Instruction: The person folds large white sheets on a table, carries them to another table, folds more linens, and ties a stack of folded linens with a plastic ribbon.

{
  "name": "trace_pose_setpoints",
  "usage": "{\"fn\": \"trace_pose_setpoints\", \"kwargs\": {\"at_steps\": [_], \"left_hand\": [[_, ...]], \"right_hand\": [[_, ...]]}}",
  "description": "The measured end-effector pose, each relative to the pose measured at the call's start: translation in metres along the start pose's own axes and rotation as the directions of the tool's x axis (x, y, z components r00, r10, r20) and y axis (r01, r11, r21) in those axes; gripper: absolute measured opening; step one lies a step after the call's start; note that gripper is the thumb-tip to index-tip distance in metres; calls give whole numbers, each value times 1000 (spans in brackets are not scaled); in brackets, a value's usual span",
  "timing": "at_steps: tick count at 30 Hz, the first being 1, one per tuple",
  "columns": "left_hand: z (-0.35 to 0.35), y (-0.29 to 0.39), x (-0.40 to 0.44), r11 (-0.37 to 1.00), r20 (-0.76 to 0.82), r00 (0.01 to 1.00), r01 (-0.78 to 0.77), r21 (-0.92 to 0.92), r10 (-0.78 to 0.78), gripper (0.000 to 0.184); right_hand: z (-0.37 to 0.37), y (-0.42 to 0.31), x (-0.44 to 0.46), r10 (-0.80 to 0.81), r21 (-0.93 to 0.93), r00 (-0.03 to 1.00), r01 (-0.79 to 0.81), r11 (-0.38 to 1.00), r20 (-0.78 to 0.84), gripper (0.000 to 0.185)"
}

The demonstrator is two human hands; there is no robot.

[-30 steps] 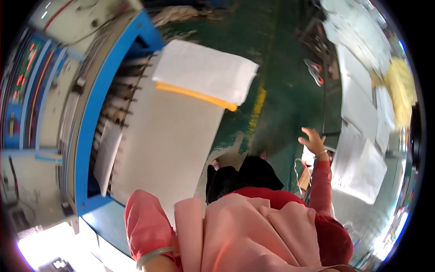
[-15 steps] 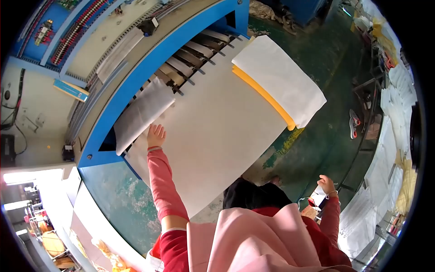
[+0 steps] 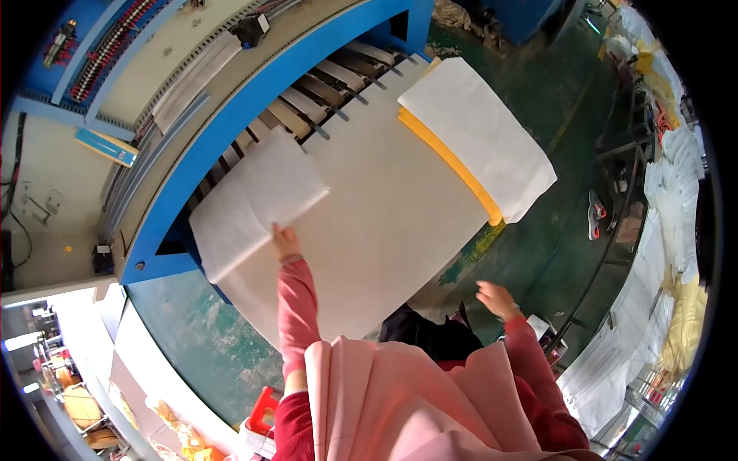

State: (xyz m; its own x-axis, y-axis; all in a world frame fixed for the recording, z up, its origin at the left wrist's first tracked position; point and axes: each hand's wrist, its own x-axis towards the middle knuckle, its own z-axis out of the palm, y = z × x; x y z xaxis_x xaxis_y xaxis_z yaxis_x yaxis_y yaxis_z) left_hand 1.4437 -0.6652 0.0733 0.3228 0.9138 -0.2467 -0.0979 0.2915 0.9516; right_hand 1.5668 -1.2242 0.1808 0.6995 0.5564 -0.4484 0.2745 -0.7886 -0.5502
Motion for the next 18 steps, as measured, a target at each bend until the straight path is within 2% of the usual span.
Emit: {"fn": "trace_pose_setpoints", "kwargs": {"at_steps": [1, 2, 3, 4, 5, 6, 7, 8, 9, 10, 11, 12, 13, 14, 15, 16, 17, 18], "left_hand": [[5, 3, -34, 716, -4, 896, 351, -604, -443, 24], [-4, -11, -75, 676, 164, 904, 407, -614, -396, 19], [19, 11, -127, 678, 17, 840, 449, -582, -542, 18], [4, -8, -165, 596, 179, 811, 540, -594, -556, 13], [-22, -17, -193, 966, 230, 941, 259, -12, -250, 10], [-50, -24, -223, 827, 465, 885, -259, 499, -4, 7], [-80, -31, -253, 271, 748, 663, -727, 631, 39, 4], [-123, -41, -270, 78, 820, 568, -823, 563, 73, 4], [-164, -50, -287, -125, 879, 464, -871, 475, 106, 6], [-194, -29, -297, 81, 700, 709, -705, 704, 89, 17], [-219, -9, -302, 270, 466, 885, -452, 850, 14, 28], [-262, -3, -299, 181, 510, 816, -477, 860, -271, 23], [-268, 12, -299, 229, 402, 841, -338, 913, -362, 22], [-268, 19, -299, 358, 267, 864, -110, 927, -426, 22], [-256, 30, -294, 508, 150, 859, 141, 849, -490, 21], [-236, 35, -283, 599, 99, 839, 293, 745, -534, 22], [-216, 36, -273, 649, 95, 818, 373, 663, -567, 22], [-181, 42, -263, 696, 136, 812, 385, 606, -567, 23]], "right_hand": [[16, -30, 23, -17, 96, 998, 11, 995, 62, 38], [39, -51, 43, 8, 301, 989, -53, 952, 148, 38], [82, -48, 68, -74, 444, 971, -37, 895, 229, 33], [84, -91, 72, 41, 807, 944, -302, 507, 328, 23], [85, -125, 77, 112, 882, 893, -449, 146, 436, 22], [88, -146, 77, 134, 824, 824, -511, -244, 551, 22], [109, -147, 80, 432, 813, 691, -526, -249, 579, 24], [132, -134, 86, 682, 801, 484, -537, -264, 549, 27], [140, -111, 72, 676, 821, 529, -532, -208, 514, 29], [139, -92, 54, 647, 816, 563, -553, -167, 514, 24], [133, -75, 41, 616, 817, 603, -565, -119, 507, 20], [126, -61, 31, 584, 820, 644, -569, -66, 494, 16], [118, -50, 15, 520, 834, 681, -539, -119, 515, 17], [112, -40, 2, 519, 853, 707, -514, -88, 480, 17], [102, -32, -11, 533, 880, 734, -473, -46, 422, 18], [87, -27, -22, 552, 906, 755, -422, -6, 355, 20], [70, -18, -32, 550, 914, 757, -403, -33, 353, 22], [53, -6, -42, 547, 923, 760, -380, -63, 350, 25]]}}
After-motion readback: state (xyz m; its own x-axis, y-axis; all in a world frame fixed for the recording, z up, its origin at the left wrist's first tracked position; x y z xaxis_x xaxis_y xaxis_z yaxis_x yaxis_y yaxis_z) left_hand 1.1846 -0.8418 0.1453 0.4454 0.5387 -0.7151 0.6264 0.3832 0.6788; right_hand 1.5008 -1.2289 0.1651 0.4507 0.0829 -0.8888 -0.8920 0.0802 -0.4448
